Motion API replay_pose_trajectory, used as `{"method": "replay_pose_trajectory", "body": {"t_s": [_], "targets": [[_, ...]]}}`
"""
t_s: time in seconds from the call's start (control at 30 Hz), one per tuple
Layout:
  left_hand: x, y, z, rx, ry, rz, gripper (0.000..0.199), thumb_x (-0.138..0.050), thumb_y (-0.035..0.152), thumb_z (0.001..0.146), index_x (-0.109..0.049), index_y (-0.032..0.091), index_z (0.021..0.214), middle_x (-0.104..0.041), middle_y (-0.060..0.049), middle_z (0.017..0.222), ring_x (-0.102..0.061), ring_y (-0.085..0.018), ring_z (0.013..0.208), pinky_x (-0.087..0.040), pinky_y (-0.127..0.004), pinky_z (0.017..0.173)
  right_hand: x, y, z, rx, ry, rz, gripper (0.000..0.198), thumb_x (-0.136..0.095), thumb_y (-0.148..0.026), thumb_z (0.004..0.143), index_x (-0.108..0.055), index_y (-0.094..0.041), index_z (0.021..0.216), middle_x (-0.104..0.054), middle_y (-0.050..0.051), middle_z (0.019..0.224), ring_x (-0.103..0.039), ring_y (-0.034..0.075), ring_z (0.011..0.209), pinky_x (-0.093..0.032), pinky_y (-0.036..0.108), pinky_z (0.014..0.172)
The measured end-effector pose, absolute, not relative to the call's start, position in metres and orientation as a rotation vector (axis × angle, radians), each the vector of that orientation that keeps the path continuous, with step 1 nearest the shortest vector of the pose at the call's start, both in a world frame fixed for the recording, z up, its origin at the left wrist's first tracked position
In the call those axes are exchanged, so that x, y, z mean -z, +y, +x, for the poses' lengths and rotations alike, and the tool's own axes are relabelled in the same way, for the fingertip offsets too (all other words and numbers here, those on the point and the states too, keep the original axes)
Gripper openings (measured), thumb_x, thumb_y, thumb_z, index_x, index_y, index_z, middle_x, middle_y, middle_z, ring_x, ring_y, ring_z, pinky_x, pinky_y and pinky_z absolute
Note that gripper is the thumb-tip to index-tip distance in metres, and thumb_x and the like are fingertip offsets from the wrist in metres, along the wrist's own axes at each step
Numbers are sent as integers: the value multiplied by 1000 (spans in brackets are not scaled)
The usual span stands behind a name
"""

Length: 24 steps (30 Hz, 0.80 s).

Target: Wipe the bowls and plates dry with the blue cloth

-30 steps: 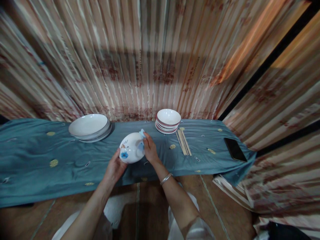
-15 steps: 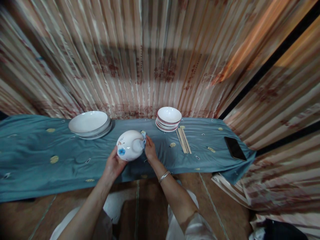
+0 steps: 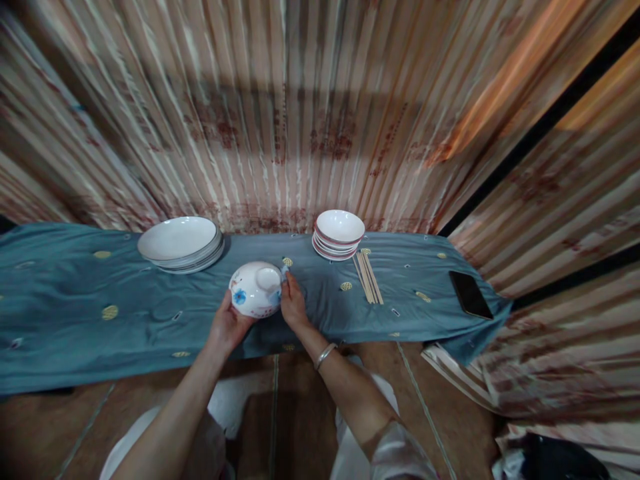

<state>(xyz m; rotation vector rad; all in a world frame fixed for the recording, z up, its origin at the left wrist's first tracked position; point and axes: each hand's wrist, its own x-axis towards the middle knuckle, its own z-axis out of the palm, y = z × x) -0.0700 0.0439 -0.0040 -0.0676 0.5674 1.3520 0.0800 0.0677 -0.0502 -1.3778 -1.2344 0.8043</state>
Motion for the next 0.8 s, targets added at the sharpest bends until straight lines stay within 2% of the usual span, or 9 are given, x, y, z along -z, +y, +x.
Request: {"method": "replay_pose_trajectory", "body": {"t_s": [0.2,0.3,0.47,0.67,0.8], "targets": [[10,48,-74,-1322,528,-82,52,-36,36,101,-38,31,152,-63,-9,138,-56,-31,131,-35,-61,113,54,53,74,-702,-1401,-1336,57,-39,-47,97,-50,-15,144,-52,12,148,-47,23,139,-32,40,120],[7,48,-73,-1366,515,-98,52,-34,33,102,-35,29,154,-63,-10,139,-59,-29,128,-38,-56,112,54,45,71,-661,-1482,-1336,59,-37,-43,98,-43,-12,148,-46,14,153,-41,23,143,-29,43,122],[-3,46,-69,-1420,611,-84,50,-36,30,102,-40,25,152,-66,-11,134,-62,-25,123,-44,-48,110,53,34,69,-606,-1617,-1404,62,-34,-38,100,-29,-8,154,-34,18,159,-30,25,149,-26,49,123],[-9,41,-70,-1378,570,-8,52,-35,32,101,-37,26,153,-63,-13,138,-58,-29,129,-42,-56,109,53,17,65,-526,-1727,-1410,65,-33,-31,101,-12,-9,159,-22,16,164,-15,23,154,-24,47,124],[-15,40,-70,-1363,559,9,53,-33,35,101,-38,22,152,-64,-14,137,-55,-30,132,-38,-58,111,51,5,63,-481,-1796,-1363,67,-33,-28,102,-4,-11,160,-10,16,167,-8,23,155,-24,47,124]]}}
